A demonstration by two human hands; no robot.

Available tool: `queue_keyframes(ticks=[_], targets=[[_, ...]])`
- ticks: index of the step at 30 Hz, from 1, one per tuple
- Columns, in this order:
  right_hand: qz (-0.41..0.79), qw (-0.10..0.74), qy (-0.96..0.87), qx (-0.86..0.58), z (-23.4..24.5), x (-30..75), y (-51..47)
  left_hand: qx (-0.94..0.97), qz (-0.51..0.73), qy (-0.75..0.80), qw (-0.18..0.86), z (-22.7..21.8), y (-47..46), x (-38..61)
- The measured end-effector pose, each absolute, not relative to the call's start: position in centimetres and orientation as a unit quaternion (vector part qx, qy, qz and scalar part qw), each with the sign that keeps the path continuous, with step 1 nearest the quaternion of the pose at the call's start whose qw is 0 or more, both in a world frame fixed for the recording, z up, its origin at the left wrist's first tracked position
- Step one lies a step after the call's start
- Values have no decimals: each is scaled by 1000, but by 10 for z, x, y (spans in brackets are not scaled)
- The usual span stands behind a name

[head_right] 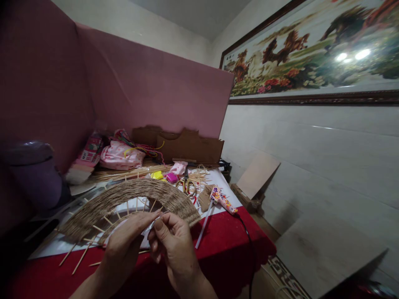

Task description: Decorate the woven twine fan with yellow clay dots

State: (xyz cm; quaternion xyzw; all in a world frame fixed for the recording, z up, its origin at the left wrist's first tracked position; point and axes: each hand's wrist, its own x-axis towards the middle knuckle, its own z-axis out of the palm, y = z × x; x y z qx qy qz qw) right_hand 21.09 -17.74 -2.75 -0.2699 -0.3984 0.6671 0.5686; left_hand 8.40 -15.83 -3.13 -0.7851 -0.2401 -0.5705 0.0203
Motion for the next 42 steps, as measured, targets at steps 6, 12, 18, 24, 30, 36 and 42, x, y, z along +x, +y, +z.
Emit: queue_keyframes(ticks=[6, 12, 18, 24, 30, 36, 42], targets=[[678, 569, -382, -266, -26, 211, -179, -779, -578, -243, 12, -34, -159, 86], [675, 566, -388, -271, -24, 214, -179, -784, -574, -235, 14, -35, -158, 84], [640, 572, -427, -286, -26, 214, -179, -787, -570, -236, 13, -33, -158, 83], [637, 567, -433, -292, -29, 215, -178, -795, -556, -240, 42, -39, -157, 84], [648, 557, -440, -276, -34, 218, -180, -808, -538, -235, 47, -41, -159, 83], [649, 577, -431, -246, -41, 222, -183, -828, -505, -239, 43, -44, -162, 83], [630, 547, -471, -286, -42, 226, -188, -840, -483, -239, 67, -51, -164, 80]])
